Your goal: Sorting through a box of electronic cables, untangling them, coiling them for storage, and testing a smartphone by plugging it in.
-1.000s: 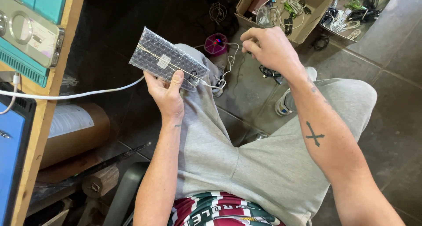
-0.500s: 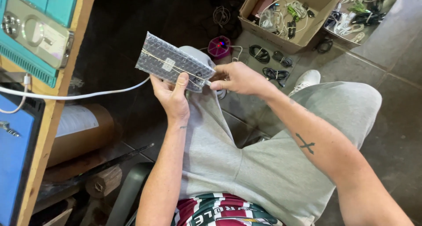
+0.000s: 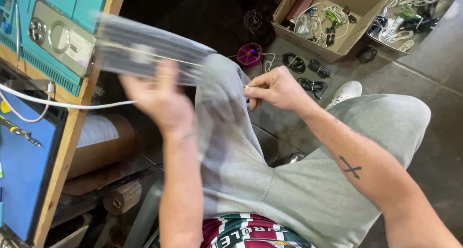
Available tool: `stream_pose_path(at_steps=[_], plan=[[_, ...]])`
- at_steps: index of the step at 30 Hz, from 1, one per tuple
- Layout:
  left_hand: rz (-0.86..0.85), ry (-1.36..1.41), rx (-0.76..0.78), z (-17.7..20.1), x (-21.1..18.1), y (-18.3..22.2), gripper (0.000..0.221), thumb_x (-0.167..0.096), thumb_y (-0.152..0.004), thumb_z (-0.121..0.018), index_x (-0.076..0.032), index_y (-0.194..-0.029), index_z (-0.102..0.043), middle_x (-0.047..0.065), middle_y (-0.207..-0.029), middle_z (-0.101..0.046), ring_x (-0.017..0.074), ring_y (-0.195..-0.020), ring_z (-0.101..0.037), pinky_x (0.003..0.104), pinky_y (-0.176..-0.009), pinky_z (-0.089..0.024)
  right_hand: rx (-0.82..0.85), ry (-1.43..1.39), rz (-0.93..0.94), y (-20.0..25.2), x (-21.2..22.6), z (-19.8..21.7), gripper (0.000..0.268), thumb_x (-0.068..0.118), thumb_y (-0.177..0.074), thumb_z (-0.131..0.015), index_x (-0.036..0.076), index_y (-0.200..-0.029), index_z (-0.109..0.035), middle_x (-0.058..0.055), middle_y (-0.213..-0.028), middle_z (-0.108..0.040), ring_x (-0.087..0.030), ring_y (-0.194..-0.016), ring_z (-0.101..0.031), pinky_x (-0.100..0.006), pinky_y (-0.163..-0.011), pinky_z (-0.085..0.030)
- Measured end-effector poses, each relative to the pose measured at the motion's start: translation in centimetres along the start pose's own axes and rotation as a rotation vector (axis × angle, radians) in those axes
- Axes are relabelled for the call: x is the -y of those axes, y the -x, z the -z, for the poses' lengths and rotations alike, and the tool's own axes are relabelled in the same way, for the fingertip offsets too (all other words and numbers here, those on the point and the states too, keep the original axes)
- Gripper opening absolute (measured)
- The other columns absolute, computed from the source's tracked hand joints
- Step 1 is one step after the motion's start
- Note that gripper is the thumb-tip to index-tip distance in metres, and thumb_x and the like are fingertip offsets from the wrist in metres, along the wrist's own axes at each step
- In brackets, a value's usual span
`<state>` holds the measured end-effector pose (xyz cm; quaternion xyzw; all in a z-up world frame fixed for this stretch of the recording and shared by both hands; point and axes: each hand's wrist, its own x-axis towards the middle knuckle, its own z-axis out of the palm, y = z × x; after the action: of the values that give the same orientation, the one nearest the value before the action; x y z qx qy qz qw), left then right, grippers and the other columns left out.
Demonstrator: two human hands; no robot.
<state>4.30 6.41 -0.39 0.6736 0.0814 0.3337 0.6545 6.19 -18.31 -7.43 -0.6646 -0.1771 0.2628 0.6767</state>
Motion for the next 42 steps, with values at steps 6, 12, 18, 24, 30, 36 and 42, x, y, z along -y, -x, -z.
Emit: stream_pose_path(at_steps=[6,12,18,24,30,36,42], plan=[[-0.151,-0.025,0.237,4.4,-7.8,-11.8,0.06,0.021,-0.117,-0.079,0.005,-0.161,-0.041,0.036,-0.164,-0.058,0.0586,-0.157,-0.068,0.071,-0.137,-0.066,-0.103,0.043,-0.049,0.0,0.6,3.0,0.02,0.015,-0.107,-0.078,0.007,-0.091,-0.087,-0.002,-0.082,-0.086,-0.006,-0.077,-0.074,-0.025,-0.085,-0.059],[0.407,-0.235,0.077,2.8,-7.0,-17.8,0.05,-0.006,-0.087,-0.08,-0.013,-0.131,-0.057,0.014,-0.12,-0.083,0.024,-0.083,-0.092,0.033,-0.063,-0.078,-0.357,0.0,-0.13,-0.4,0.8,5.8,0.015,0.008,-0.114,-0.074,0.001,-0.104,-0.083,-0.009,-0.088,-0.083,-0.013,-0.072,-0.077,-0.025,-0.08,-0.067],[0.352,-0.356,0.103,4.3,-4.7,-20.8,0.088,-0.013,-0.101,-0.084,-0.011,-0.169,-0.027,0.018,-0.138,-0.07,0.0181,-0.086,-0.09,0.03,-0.074,-0.095,-0.456,-0.087,0.009,-1.0,-2.0,8.0,0.016,0.01,-0.118,-0.073,-0.001,-0.108,-0.079,-0.011,-0.088,-0.079,-0.014,-0.072,-0.073,-0.023,-0.073,-0.065],[0.262,-0.634,0.124,4.3,-5.6,-19.0,0.043,-0.017,-0.093,-0.073,-0.02,-0.133,-0.059,0.002,-0.1,-0.076,0.0042,-0.074,-0.082,0.02,-0.068,-0.09,-0.545,-0.008,0.072,-0.2,-0.8,9.8,0.023,0.014,-0.117,-0.072,0.004,-0.097,-0.077,-0.007,-0.084,-0.079,-0.011,-0.068,-0.074,-0.02,-0.068,-0.056],[-0.783,-0.945,0.251,-3.6,-8.3,-6.8,0.017,0.007,-0.128,-0.06,0.009,-0.12,-0.075,0.02,-0.11,-0.082,0.0274,-0.079,-0.089,0.034,-0.061,-0.064,-0.624,0.054,0.034,0.7,1.5,11.0,0.021,0.013,-0.12,-0.072,0.004,-0.101,-0.077,-0.004,-0.086,-0.081,-0.008,-0.069,-0.075,-0.021,-0.07,-0.065],[-0.355,-0.781,1.093,-10.2,18.2,-2.7,0.013,-0.012,-0.107,-0.07,-0.011,-0.118,-0.077,0.01,-0.113,-0.084,0.0306,-0.099,-0.08,0.042,-0.086,-0.057,-0.686,0.48,0.074,1.5,2.0,13.0,0.02,0.002,-0.117,-0.077,0.004,-0.098,-0.08,-0.001,-0.08,-0.082,-0.006,-0.066,-0.074,-0.023,-0.064,-0.061],[-0.681,-1.331,1.543,-9.6,51.7,3.1,0.026,-0.005,-0.092,-0.067,-0.012,-0.116,-0.073,0.015,-0.109,-0.073,0.0402,-0.099,-0.071,0.055,-0.08,-0.06,-0.72,0.752,0.015,1.8,0.1,14.5,0.02,0.02,-0.113,-0.076,0.016,-0.095,-0.08,0.007,-0.082,-0.083,-0.018,-0.077,-0.081,-0.039,-0.075,-0.055]])
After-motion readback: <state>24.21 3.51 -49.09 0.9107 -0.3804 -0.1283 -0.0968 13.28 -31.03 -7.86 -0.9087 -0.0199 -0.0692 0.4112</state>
